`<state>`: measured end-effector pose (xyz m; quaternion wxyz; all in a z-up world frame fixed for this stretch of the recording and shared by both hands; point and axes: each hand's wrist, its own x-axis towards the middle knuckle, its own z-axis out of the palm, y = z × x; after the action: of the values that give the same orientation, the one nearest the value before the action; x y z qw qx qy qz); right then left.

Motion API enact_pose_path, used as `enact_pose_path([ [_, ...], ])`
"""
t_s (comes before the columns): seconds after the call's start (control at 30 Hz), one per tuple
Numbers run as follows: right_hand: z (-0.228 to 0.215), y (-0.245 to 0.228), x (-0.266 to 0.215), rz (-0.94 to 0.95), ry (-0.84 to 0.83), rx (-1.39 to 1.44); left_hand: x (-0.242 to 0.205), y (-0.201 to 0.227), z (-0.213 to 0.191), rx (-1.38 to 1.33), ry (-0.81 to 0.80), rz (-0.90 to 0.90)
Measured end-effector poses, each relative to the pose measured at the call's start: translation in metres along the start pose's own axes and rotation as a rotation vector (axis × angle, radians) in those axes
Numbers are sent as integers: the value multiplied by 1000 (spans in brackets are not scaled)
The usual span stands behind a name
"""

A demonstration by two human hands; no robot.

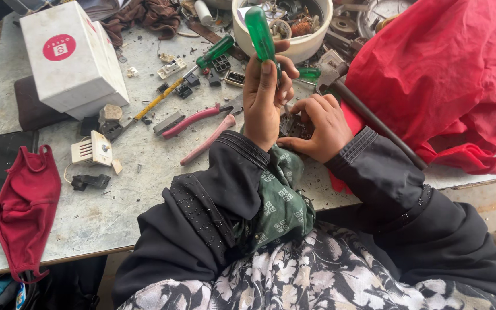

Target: The person holds a small black electrical component and uses a green screwdriver to manipulate its internal parts. They repeatedly strike the screwdriver with a hammer to force the tool into the component, then use the screwdriver to pry or adjust the internal mechanism.

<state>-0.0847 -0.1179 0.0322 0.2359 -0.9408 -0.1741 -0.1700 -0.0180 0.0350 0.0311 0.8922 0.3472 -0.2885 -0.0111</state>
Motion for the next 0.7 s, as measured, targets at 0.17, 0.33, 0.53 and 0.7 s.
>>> enact_pose_path([
  [0.17,0,0,0,-26,42,-9,-1,-5,5,51,-12,33],
  [0.33,3,-2,0,28,34,3,-4,-9,10,112,-58,-2],
  [0.53,6,0,-1,32,40,-2,-6,-13,10,181,-98,16],
  [0.7,2,10,-4,-80,29,140,-9,-18,8,311,-190,49],
])
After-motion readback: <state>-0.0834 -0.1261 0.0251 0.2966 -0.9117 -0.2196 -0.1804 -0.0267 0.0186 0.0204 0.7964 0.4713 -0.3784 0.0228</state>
